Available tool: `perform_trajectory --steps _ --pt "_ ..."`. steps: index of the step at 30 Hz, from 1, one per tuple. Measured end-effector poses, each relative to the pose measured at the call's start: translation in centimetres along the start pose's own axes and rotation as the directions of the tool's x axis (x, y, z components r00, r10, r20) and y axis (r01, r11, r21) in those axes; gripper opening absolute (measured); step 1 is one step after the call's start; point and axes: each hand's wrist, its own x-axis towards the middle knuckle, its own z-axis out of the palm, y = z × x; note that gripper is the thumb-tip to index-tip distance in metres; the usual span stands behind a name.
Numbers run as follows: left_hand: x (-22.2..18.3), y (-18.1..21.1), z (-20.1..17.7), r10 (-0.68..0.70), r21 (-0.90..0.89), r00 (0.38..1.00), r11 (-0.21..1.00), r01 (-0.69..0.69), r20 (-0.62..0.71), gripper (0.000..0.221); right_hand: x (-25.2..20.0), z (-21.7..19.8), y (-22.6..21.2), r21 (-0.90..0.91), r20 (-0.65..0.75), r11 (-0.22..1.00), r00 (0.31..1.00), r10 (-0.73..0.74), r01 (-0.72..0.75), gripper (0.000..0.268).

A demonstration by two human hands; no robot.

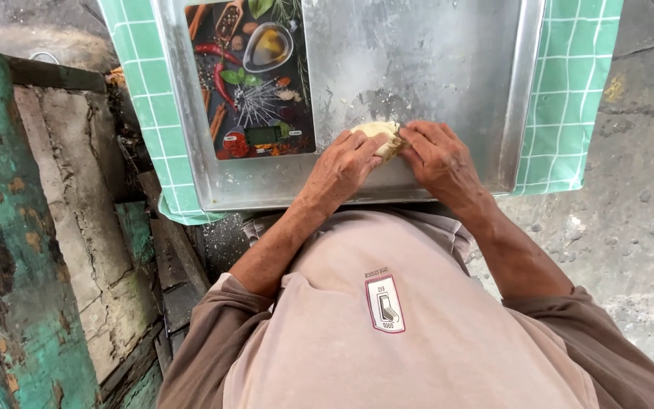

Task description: The person is taking small pieces of dough, rolling them into long thin cylinders on a metal tray, and then twisting them into a spiral shape.

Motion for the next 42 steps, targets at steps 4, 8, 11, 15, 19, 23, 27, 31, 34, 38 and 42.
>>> perform_trajectory --steps 4,8,11,15,19,23,27,31,34,38,42 --pt "-0.8 -0.5 -0.1 0.059 0.020 0.998 0.998 -0.059 0.003 0.035 -1.1 4.6 3.7 -0.042 -0.049 0.999 0.999 0.005 -0.007 0.014" --pt "-2.0 0.3 -1.9 0.104 0.179 0.994 0.979 -0.098 -0.024 0.025 1.4 2.1 5.6 -0.135 -0.157 0.988 0.987 0.048 -0.070 0.020" --pt "-4.9 -2.4 -2.8 0.066 0.333 0.987 0.943 -0.013 -0.147 0.043 2.6 -0.5 6.0 -0.001 -0.163 0.995 0.981 0.102 -0.104 0.017" --pt "-7.5 -4.4 -8.3 0.002 0.562 0.979 0.819 0.116 -0.206 0.078 2.6 -1.1 4.9 0.051 -0.134 0.993 0.985 0.111 -0.105 0.019" --pt "-8.2 -6.3 -10.8 -0.130 0.659 0.955 0.699 0.278 -0.266 0.095 2.6 -0.9 4.5 0.039 -0.129 0.994 0.986 0.105 -0.101 0.028" --pt "-8.1 -8.5 -10.8 -0.189 0.638 0.940 0.694 0.333 -0.285 0.093 2.8 -1.3 4.1 0.032 -0.119 0.995 0.988 0.101 -0.098 0.033" --pt "-6.8 -6.0 -10.3 -0.074 0.526 0.948 0.817 0.235 -0.310 0.078 2.5 -0.8 3.6 0.028 -0.132 0.993 0.984 0.117 -0.114 0.034" --pt "-7.2 -3.7 -3.7 -0.105 0.087 0.947 0.987 0.137 -0.305 0.051 3.3 -1.4 0.3 0.399 -0.057 0.880 0.951 0.305 -0.258 0.021" --pt "-4.8 -0.2 -1.8 -0.195 -0.250 0.945 0.960 0.129 -0.264 0.042 4.5 -1.9 -3.2 0.729 0.093 0.586 0.899 0.427 -0.354 0.024" --pt "-0.9 2.1 -1.3 -0.175 -0.369 0.941 0.928 0.059 -0.289 0.054 3.2 1.0 -3.8 0.890 0.209 0.273 0.860 0.465 -0.364 0.021" --pt "0.6 1.0 -1.1 -0.198 -0.350 0.914 0.934 0.067 -0.354 0.036 4.9 -2.1 -6.2 0.918 0.127 0.287 0.887 0.444 -0.274 0.024"
